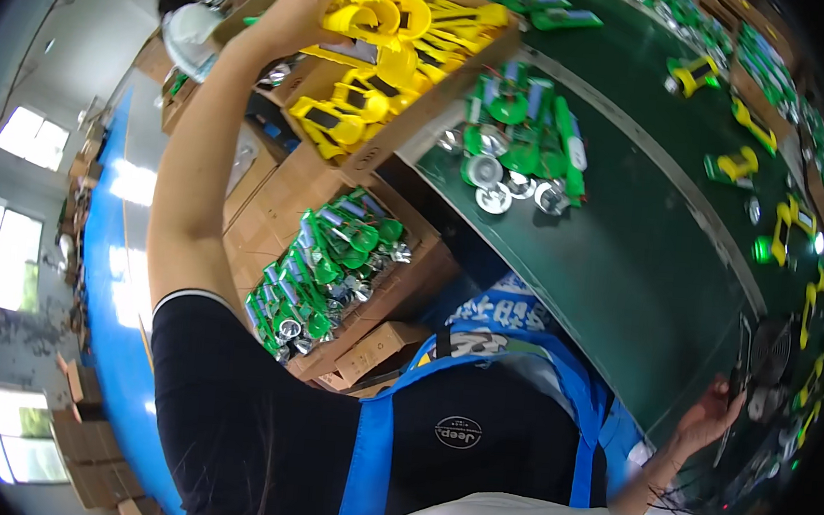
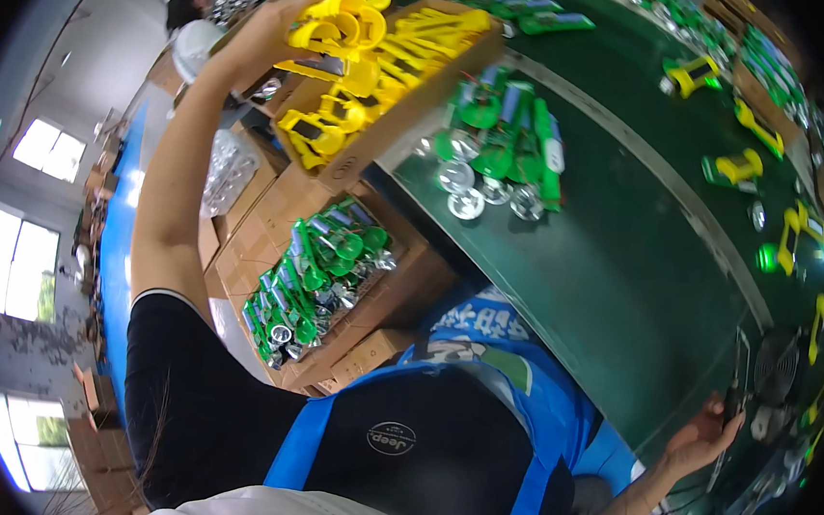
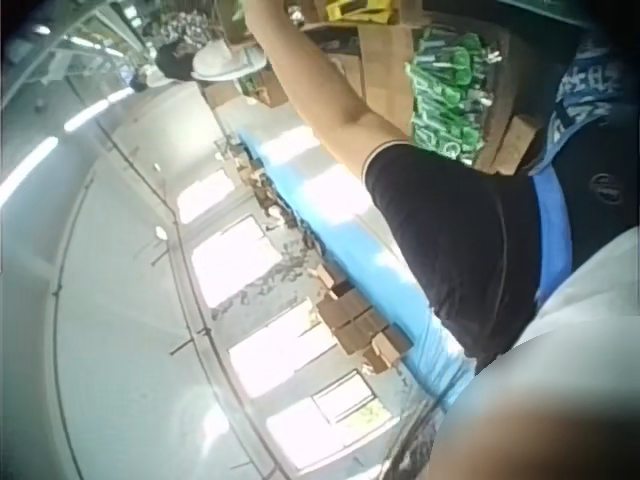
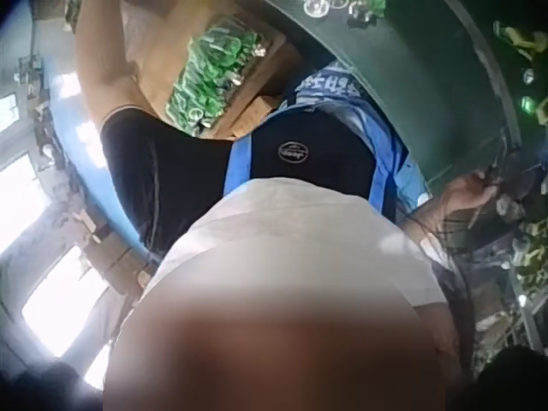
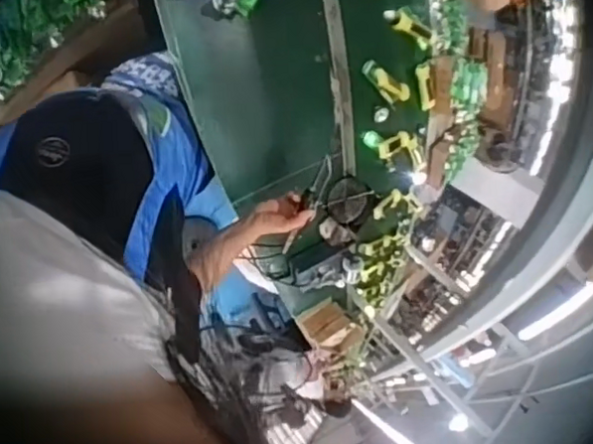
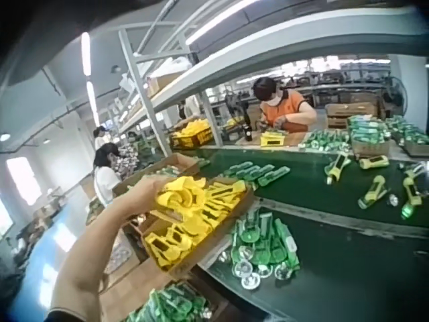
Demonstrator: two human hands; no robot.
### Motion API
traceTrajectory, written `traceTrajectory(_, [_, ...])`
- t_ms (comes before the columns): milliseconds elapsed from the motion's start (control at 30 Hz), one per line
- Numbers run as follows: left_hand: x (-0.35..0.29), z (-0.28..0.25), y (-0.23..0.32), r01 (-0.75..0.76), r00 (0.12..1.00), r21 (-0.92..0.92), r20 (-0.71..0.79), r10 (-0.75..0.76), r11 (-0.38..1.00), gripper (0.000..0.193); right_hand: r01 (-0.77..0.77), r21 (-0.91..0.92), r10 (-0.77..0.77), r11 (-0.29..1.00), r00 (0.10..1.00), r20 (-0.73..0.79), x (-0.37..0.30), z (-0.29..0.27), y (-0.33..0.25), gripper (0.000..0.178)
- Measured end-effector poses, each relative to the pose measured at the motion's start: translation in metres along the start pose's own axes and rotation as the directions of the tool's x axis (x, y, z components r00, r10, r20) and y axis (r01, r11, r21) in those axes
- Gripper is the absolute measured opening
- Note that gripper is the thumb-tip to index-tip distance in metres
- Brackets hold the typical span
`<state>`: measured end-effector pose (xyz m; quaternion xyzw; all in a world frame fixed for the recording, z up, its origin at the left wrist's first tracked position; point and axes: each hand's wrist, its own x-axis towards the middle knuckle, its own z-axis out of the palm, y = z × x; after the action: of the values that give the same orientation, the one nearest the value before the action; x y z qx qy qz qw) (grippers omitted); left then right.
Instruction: Soldering electrical connections on circuit boards for portable lights and assembling them into plastic housings.
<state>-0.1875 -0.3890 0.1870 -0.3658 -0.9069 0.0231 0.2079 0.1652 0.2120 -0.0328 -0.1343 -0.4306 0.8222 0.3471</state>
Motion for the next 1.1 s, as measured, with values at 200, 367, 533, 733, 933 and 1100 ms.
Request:
traceTrajectory(200, [0.118,0.007,0.177,-0.117,0.973,-0.329,0.151,0.174,0.937,0.07,0.117,0.075,-0.112,0.99,0.991,-0.068,-0.005,0.003,-0.004,0.032])
traceTrajectory(367, [0.203,0.099,0.325,-0.342,0.789,-0.574,0.255,0.559,0.744,0.078,0.247,0.047,-0.242,0.968,0.965,-0.1,-0.021,-0.013,-0.019,0.026])
traceTrajectory(533, [0.214,0.171,0.42,-0.301,0.781,-0.515,0.35,0.517,0.802,0.109,0.243,0.072,-0.236,0.967,0.967,-0.092,-0.018,-0.022,-0.024,0.023])
traceTrajectory(733, [0.194,0.18,0.433,-0.523,0.827,-0.485,-0.088,0.556,0.701,0.104,0.248,0.116,-0.25,0.962,0.968,0.002,-0.02,-0.042,-0.023,0.025])
traceTrajectory(933, [0.127,0.153,0.449,-0.64,0.761,-0.334,-0.15,0.631,0.692,0.031,0.272,0.039,-0.272,0.962,0.962,-0.003,-0.017,-0.036,-0.023,0.029])
traceTrajectory(1100, [0.106,0.16,0.439,-0.726,0.687,-0.292,-0.299,0.662,0.622,0.017,0.332,-0.095,-0.318,0.939,0.938,0.138,-0.006,0.004,-0.015,0.034])
